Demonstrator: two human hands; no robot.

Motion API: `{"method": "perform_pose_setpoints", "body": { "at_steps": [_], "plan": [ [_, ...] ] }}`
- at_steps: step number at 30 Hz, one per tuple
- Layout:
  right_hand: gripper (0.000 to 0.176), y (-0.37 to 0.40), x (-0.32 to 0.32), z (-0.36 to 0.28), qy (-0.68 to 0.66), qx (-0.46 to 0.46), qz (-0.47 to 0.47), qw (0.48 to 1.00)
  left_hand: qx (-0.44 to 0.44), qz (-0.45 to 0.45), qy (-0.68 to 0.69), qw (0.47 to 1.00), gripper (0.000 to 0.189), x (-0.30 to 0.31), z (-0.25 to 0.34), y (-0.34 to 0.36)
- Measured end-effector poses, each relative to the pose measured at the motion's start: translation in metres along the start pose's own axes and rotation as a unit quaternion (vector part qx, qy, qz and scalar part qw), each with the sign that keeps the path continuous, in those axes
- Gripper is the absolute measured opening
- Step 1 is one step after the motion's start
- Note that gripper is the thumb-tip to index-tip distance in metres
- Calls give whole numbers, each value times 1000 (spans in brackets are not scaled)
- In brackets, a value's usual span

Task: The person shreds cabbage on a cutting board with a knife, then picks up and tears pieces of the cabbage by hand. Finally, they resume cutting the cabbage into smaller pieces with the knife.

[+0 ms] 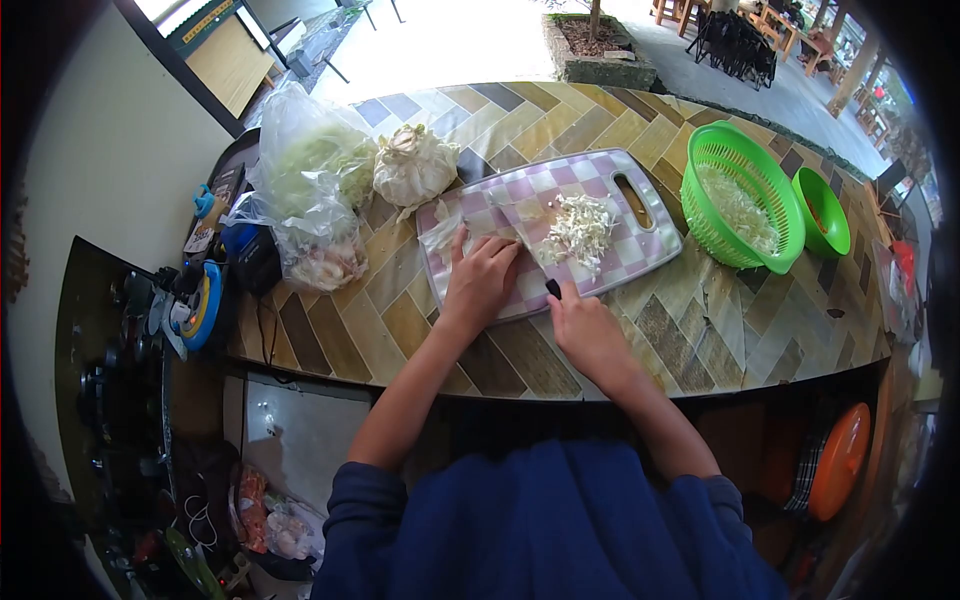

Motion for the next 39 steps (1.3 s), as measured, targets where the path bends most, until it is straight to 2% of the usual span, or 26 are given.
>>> {"method": "perform_pose_setpoints", "body": {
  "at_steps": [8,11,14,17,26,32,36,39],
  "plan": [
    [30,-8,9,-6,46,10,14,999,4,-25,-9,1000,29,1,0,4],
    [31,2,19,16,30,-23,6,999,-3,-13,-19,1000,31,2,0,7],
    [31,10,23,22,-38,-15,0,999,-6,-10,-16,1000,31,1,2,6],
    [32,19,22,17,-42,-16,-20,999,-8,-9,-8,1000,32,4,2,6],
    [32,20,8,7,42,-6,-29,999,-13,3,-1,1000,32,5,2,5],
    [31,1,-3,-9,77,6,14,997,-11,4,-11,1000,28,5,1,6],
    [30,5,0,-5,72,7,12,997,-5,19,-30,999,27,10,3,5],
    [30,13,8,8,51,-8,-13,999,-10,-3,-17,1000,28,7,3,5]
  ]
}}
Point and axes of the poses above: each hand's wrist, its own y-axis away from the middle knuckle, its own x-axis out of the back of the hand, z = x × y, the point moved 10 cm from there along -y, towards the middle knuckle, and after that the axes turned 9 degrees about -x, right-handed, at the moved point
